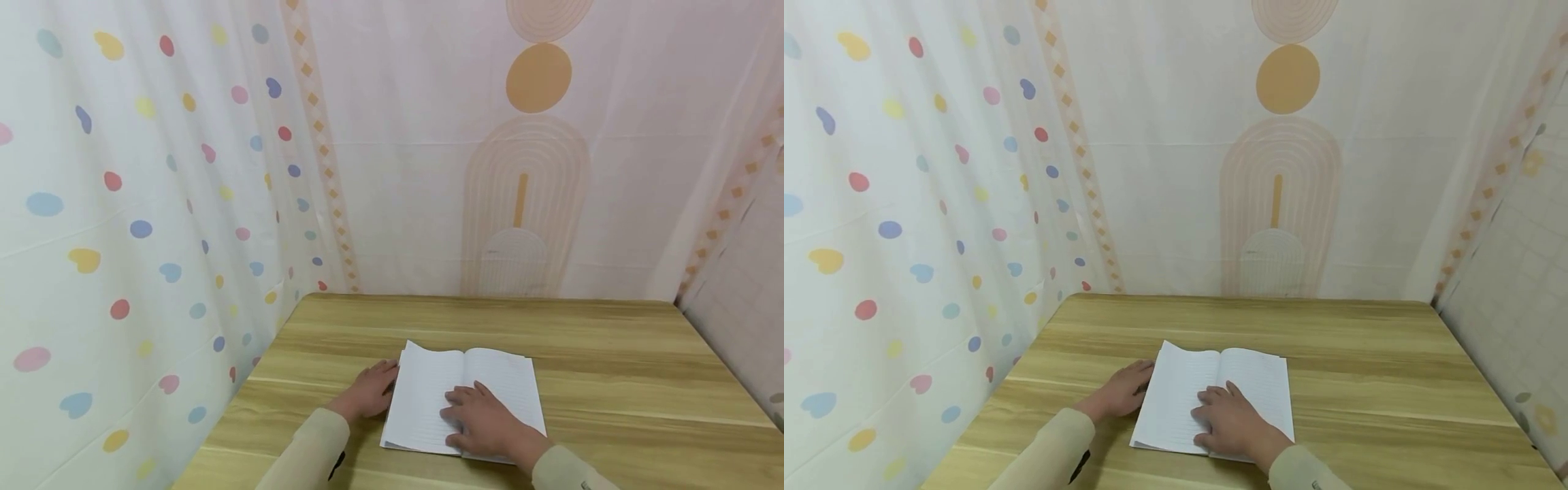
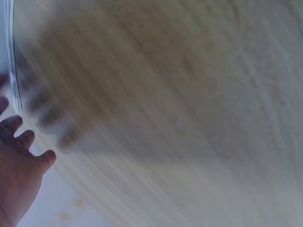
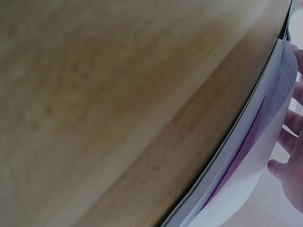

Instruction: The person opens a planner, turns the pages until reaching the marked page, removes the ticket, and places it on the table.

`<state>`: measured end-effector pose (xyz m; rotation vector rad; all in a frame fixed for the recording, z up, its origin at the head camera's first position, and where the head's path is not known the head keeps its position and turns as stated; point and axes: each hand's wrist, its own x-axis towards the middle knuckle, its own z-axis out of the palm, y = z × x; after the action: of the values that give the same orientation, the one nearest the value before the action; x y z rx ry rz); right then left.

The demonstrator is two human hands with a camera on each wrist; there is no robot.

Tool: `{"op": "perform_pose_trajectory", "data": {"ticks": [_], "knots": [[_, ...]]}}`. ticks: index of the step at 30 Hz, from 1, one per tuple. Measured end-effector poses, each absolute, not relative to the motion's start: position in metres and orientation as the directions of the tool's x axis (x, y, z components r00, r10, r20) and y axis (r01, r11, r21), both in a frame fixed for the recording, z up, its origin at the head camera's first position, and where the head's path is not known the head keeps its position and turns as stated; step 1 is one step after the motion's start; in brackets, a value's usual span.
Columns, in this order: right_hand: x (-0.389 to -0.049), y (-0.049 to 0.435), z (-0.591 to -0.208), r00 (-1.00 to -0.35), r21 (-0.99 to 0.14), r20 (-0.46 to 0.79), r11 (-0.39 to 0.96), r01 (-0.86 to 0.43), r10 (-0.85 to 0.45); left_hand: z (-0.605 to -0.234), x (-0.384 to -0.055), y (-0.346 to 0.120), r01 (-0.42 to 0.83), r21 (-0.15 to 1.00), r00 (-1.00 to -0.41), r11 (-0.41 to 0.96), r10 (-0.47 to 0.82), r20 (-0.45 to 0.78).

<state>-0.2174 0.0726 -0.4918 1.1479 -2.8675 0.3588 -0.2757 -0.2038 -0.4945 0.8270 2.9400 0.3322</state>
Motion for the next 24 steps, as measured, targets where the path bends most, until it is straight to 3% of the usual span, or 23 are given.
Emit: {"op": "perform_pose_trajectory", "data": {"ticks": [5, 10, 16, 19, 24], "knots": [[-0.218, 0.071, -0.493, -0.734, -0.202, 0.105, 0.708, -0.676, -0.671, -0.492, -0.276, -0.203, 0.484, 0.293, -0.868, 0.825, 0.495, 0.042], [-0.221, 0.073, -0.493, -0.742, -0.238, 0.136, 0.705, -0.668, -0.657, -0.491, -0.274, -0.195, 0.448, 0.261, -0.866, 0.855, 0.488, -0.113], [-0.235, 0.098, -0.497, -0.770, -0.289, 0.308, 0.716, -0.635, -0.559, -0.498, -0.273, -0.192, 0.434, 0.213, -0.864, 0.875, 0.472, -0.176], [-0.242, 0.119, -0.498, -0.841, -0.343, 0.295, 0.771, -0.536, -0.454, -0.497, -0.272, -0.191, 0.441, 0.210, -0.863, 0.873, 0.476, -0.170], [-0.254, 0.154, -0.502, -0.960, -0.398, 0.092, 0.874, -0.277, -0.263, -0.493, -0.271, -0.191, 0.458, 0.204, -0.854, 0.865, 0.492, -0.168]]}}
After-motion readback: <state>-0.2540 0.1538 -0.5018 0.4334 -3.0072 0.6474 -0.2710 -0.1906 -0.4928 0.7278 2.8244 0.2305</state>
